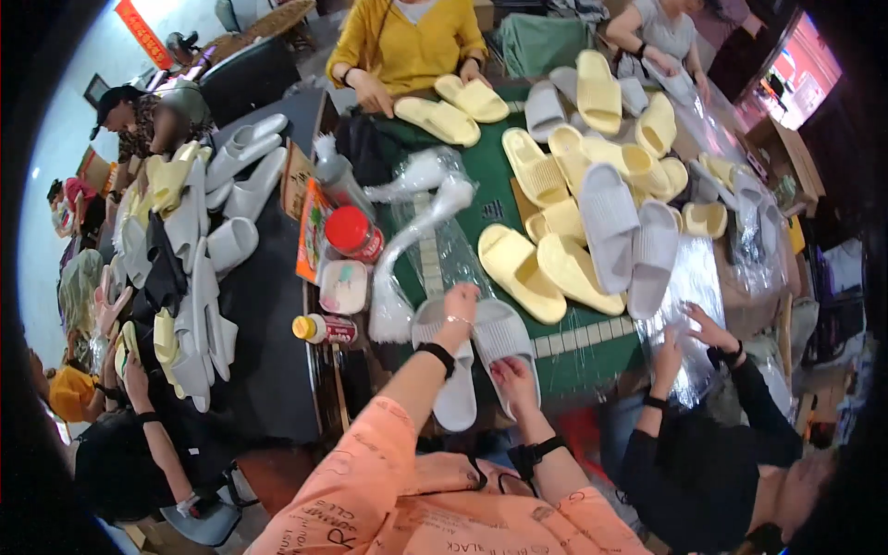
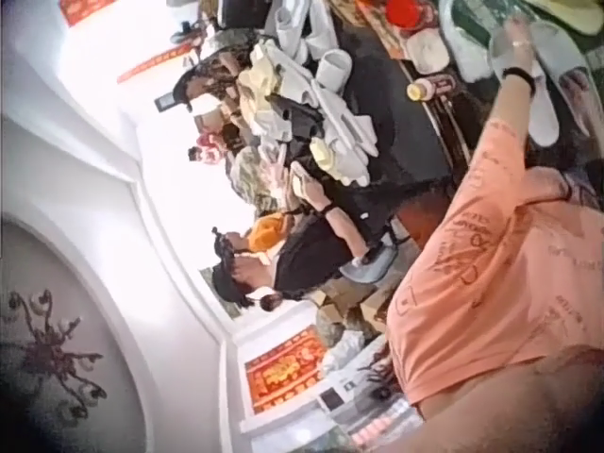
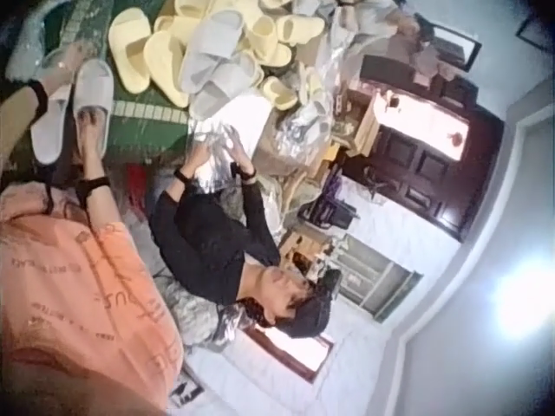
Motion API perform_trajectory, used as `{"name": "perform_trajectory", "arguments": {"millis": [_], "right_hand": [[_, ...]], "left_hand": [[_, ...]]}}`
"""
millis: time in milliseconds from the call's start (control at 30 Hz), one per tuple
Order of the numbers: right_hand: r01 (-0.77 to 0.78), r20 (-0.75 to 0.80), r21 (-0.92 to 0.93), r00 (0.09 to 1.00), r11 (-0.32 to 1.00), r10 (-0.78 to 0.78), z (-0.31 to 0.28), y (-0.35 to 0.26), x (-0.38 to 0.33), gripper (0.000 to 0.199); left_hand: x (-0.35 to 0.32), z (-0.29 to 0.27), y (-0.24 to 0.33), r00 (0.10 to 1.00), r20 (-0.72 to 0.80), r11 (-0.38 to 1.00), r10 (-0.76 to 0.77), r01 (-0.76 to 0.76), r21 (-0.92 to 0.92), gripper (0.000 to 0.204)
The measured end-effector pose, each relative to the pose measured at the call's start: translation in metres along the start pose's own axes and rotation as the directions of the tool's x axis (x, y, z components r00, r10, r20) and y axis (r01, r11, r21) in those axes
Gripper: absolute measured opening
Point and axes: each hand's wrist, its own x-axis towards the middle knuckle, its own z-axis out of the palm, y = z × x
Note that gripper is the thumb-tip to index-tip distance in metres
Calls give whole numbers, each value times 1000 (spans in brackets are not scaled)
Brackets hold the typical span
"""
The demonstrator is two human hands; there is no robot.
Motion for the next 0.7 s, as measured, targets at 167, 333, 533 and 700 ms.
{"name": "perform_trajectory", "arguments": {"millis": [167,333,533,700], "right_hand": [[410,-28,-716,792,565,-610,8,-28,-6,17],[550,183,-663,777,508,-603,65,-48,44,18],[477,282,-716,866,510,-414,70,-43,64,16],[414,286,-602,910,682,-299,70,-36,58,11]], "left_hand": [[-3,-30,35,908,356,937,-221,299,-179,20],[-16,-32,49,898,407,965,-169,234,-115,18],[-24,-33,53,918,376,980,-125,173,-97,20],[-27,-26,36,907,381,965,-180,239,-112,41]]}}
